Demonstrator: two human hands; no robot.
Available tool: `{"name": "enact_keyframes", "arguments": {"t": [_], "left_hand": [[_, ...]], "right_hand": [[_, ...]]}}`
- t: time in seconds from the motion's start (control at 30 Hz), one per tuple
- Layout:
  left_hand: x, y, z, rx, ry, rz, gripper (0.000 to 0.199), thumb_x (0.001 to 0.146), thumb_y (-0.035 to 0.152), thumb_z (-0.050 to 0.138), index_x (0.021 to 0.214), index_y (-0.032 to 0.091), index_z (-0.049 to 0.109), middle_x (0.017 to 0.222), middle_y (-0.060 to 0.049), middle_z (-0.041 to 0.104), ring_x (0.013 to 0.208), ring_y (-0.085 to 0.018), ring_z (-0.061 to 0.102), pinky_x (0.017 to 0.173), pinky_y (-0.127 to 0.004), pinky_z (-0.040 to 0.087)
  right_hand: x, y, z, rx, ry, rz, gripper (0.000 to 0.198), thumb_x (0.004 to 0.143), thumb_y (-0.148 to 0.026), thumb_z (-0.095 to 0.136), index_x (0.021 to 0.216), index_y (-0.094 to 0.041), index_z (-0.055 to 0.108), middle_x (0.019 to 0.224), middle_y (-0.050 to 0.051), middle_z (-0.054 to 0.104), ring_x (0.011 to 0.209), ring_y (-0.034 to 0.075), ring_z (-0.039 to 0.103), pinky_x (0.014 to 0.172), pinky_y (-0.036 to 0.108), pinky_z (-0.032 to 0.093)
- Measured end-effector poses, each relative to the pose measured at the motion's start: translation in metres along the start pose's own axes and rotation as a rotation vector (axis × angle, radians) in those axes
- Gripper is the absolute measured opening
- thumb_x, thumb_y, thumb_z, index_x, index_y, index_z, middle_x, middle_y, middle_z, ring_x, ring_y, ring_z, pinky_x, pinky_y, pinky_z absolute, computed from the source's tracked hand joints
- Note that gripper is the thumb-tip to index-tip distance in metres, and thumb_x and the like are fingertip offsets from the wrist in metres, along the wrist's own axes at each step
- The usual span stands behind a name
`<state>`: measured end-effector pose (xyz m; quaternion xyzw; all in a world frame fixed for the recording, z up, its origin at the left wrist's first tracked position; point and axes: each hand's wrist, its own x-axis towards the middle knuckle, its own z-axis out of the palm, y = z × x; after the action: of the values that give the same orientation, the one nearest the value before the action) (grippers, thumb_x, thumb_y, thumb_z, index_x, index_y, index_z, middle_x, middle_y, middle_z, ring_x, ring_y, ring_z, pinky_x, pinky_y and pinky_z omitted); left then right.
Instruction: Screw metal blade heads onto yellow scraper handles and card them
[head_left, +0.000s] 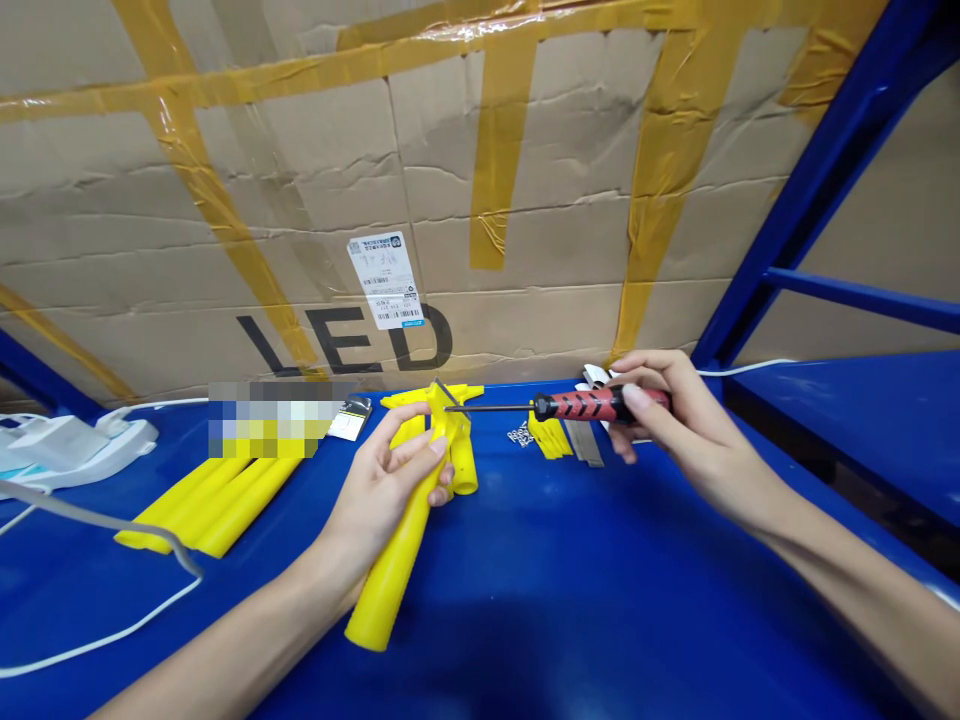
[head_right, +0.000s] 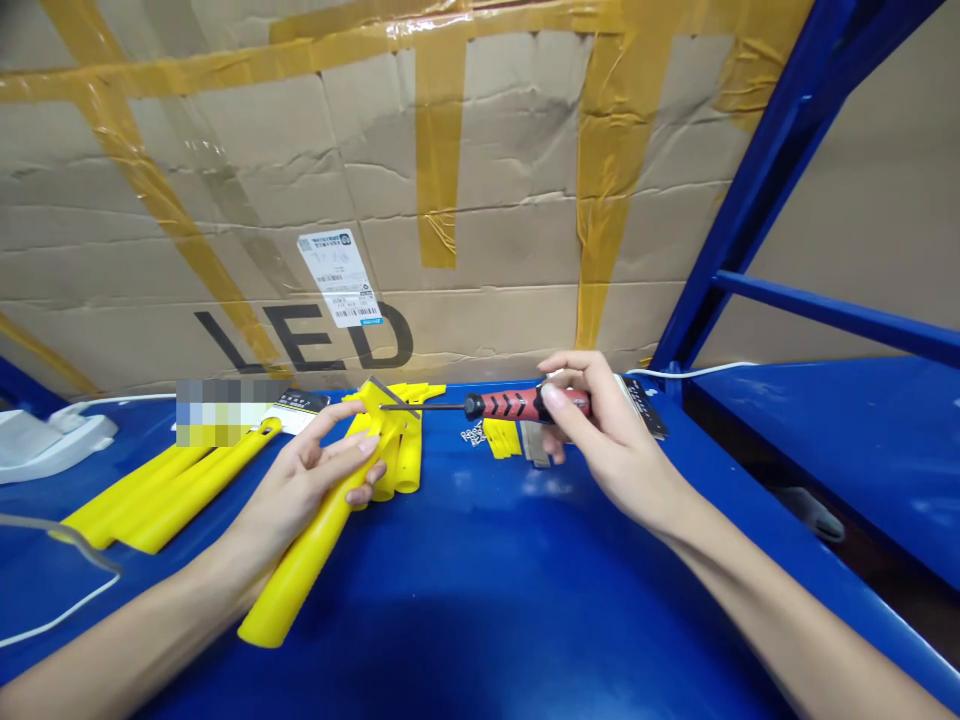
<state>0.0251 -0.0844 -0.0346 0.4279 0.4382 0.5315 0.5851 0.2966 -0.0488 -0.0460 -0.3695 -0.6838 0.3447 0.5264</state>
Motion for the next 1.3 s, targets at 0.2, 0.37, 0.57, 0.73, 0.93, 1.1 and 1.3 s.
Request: {"name": "enact_keyframes", "arguments": {"t": [0.2,0.37,0.57,0.73,0.93,1.1,1.3], "left_hand": [[0.001,-0.001,-0.003,0.014,0.007,-0.007,0.057,0.076,0.027,0.081,0.121,0.019,0.047,0.061,0.001,0.063,0.053,-0.009,0.051,0.05,-0.017,0.041],[-0.004,-0.002,0.0,0.026,-0.022,-0.012,0.053,0.079,0.028,0.078,0.121,0.02,0.047,0.061,0.001,0.062,0.054,-0.009,0.051,0.051,-0.017,0.041],[-0.002,-0.002,-0.002,0.036,-0.022,0.02,0.054,0.079,0.029,0.078,0.122,0.02,0.047,0.062,0.001,0.062,0.055,-0.01,0.051,0.05,-0.018,0.041],[0.001,-0.002,-0.003,0.034,-0.01,0.006,0.056,0.078,0.029,0.079,0.123,0.02,0.047,0.062,0.001,0.063,0.053,-0.01,0.051,0.05,-0.019,0.041],[-0.002,0.001,0.0,0.014,0.013,-0.009,0.059,0.076,0.028,0.082,0.123,0.02,0.047,0.062,0.001,0.062,0.054,-0.01,0.051,0.05,-0.019,0.04],[0.0,0.001,-0.001,0.015,0.01,-0.015,0.056,0.077,0.028,0.081,0.121,0.019,0.048,0.061,0.001,0.062,0.054,-0.01,0.051,0.05,-0.019,0.041],[-0.001,0.0,0.0,0.024,-0.011,-0.009,0.053,0.08,0.028,0.079,0.123,0.02,0.048,0.063,0.001,0.062,0.055,-0.009,0.051,0.052,-0.019,0.041]], "right_hand": [[0.0,-0.003,0.007,0.091,0.013,-0.035,0.02,0.094,-0.037,0.064,0.107,-0.027,0.053,0.077,-0.002,0.058,0.056,0.013,0.058,0.053,0.031,0.052],[0.0,0.004,0.006,0.0,0.129,0.0,0.02,0.097,-0.046,0.057,0.101,-0.026,0.055,0.079,-0.001,0.056,0.047,0.01,0.052,0.045,0.028,0.043],[-0.001,0.007,0.001,0.198,-0.041,0.045,0.023,0.095,-0.036,0.062,0.114,-0.029,0.053,0.109,0.004,0.062,0.063,0.015,0.062,0.059,0.035,0.054],[-0.003,0.001,0.004,0.195,-0.029,-0.004,0.029,0.091,-0.029,0.067,0.117,-0.03,0.054,0.117,0.005,0.062,0.066,0.015,0.062,0.062,0.036,0.055],[-0.005,-0.001,0.009,0.123,0.04,-0.049,0.021,0.095,-0.033,0.063,0.113,-0.031,0.053,0.096,0.003,0.066,0.059,0.016,0.059,0.056,0.037,0.053],[-0.005,-0.004,0.013,0.088,0.06,-0.038,0.02,0.094,-0.038,0.064,0.109,-0.031,0.053,0.082,0.001,0.064,0.054,0.017,0.058,0.054,0.039,0.053],[-0.004,-0.003,0.012,0.05,0.13,-0.045,0.019,0.094,-0.041,0.064,0.104,-0.028,0.054,0.069,-0.003,0.056,0.047,0.014,0.055,0.042,0.031,0.047]]}}
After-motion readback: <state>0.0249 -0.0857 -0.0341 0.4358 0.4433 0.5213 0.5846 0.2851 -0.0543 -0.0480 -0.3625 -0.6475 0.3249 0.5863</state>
